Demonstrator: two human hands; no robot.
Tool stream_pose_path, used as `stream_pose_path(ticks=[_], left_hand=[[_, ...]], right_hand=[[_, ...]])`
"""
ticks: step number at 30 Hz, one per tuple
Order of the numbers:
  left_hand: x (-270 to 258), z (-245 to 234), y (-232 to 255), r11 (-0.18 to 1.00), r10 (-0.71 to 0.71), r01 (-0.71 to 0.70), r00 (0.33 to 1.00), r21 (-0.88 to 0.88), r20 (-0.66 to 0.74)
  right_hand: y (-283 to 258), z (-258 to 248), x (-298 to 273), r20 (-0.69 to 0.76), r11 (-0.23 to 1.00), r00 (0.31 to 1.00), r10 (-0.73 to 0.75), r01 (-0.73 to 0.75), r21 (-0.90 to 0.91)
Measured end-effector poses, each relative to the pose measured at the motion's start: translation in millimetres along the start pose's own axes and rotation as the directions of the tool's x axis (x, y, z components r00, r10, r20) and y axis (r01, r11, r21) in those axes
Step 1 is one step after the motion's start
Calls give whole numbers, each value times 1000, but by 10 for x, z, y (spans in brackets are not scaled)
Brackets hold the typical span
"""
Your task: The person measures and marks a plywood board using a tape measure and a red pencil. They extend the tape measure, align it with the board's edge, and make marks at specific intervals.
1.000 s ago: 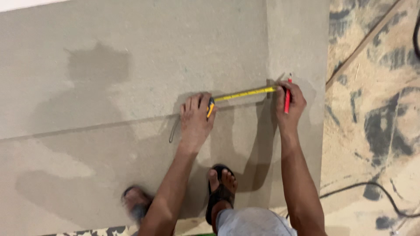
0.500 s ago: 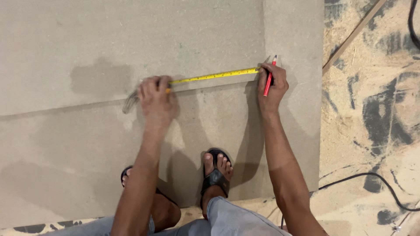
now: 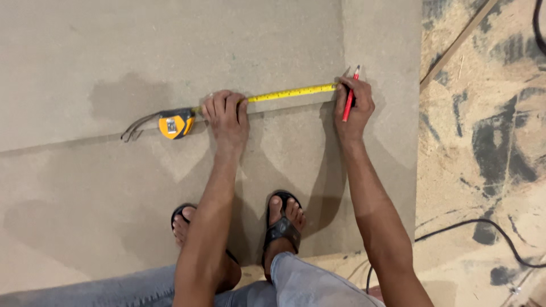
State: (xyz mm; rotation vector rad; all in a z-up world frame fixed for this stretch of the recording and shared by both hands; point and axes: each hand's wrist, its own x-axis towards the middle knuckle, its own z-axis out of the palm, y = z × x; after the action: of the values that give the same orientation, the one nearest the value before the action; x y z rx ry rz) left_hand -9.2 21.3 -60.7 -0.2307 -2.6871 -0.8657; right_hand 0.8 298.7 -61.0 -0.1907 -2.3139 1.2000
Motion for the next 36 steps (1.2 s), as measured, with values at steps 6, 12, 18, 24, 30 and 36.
stream_pose_path(ticks=[6,12,18,24,30,36], left_hand=[[37,-15,-61,999,-9,9,1000,31,15],[5,14,-102,1000,-2,2,1000,28,22],[-20,13,-106,999,-13,11,999,38,48],[28,-19,-85,1000,0,-2,999,27,45],[53,-48,-46,1000,14,-15,999,26,31],[39,-59,-8,1000,5,-6,1000,27,21]], right_hand=[[27,0,30,10,999,1000,2,-2,37],[-55,-46,61,23,993,997,71,-73,94],[-153,-140,28,261,944,957,126,-196,267],[7,3,-8,417,865,881,224,-376,332],[81,30,-56,368,884,900,234,-354,304],[-3,9,-38,357,890,915,190,-314,331]])
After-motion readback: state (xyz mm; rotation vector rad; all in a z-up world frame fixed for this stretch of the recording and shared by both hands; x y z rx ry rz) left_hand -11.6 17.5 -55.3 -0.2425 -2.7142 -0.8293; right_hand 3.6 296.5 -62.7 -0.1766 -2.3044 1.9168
